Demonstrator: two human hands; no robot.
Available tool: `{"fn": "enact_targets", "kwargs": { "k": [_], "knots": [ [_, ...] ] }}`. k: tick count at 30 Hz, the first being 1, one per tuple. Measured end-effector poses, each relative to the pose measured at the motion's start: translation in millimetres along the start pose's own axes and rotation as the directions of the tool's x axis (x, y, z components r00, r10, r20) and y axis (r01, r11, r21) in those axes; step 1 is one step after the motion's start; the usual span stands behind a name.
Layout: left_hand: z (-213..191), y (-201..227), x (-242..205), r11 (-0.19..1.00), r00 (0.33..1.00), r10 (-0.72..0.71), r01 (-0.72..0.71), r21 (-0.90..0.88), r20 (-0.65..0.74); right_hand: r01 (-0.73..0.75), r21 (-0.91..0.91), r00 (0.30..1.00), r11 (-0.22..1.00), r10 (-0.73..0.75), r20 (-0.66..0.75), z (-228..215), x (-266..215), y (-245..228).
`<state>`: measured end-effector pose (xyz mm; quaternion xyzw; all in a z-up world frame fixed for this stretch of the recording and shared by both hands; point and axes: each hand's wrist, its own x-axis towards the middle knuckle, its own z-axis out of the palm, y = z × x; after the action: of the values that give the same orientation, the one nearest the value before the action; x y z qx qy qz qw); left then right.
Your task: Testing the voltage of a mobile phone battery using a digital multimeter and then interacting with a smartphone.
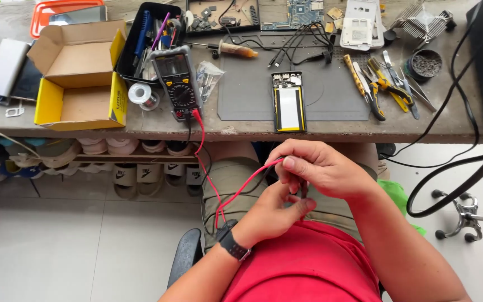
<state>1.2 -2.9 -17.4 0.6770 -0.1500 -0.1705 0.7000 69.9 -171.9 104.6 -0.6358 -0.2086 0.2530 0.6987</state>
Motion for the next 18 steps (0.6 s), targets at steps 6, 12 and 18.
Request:
{"fn": "enact_targets", "kwargs": {
  "k": [6, 12, 18],
  "knots": [
    [-3.7, 52.9, 0.7, 0.988, 0.998, 0.026, -0.035, -0.148, -0.06, 0.051, -0.157, 0.998, 0.986, -0.056, -0.028, 8.2, 3.2, -10.7],
    [-34.0, 60.8, 7.0, 0.978, 0.942, 0.185, -0.15, 0.143, -0.278, 0.083, -0.328, 0.987, 0.941, -0.123, -0.101, 8.9, 4.4, 0.2],
    [-46.7, 95.6, 18.8, 0.84, 0.874, 0.444, -0.33, 0.43, -0.197, 0.284, -0.663, 0.83, 0.692, -0.523, -0.191, 7.3, 6.8, -1.7]
  ]
}}
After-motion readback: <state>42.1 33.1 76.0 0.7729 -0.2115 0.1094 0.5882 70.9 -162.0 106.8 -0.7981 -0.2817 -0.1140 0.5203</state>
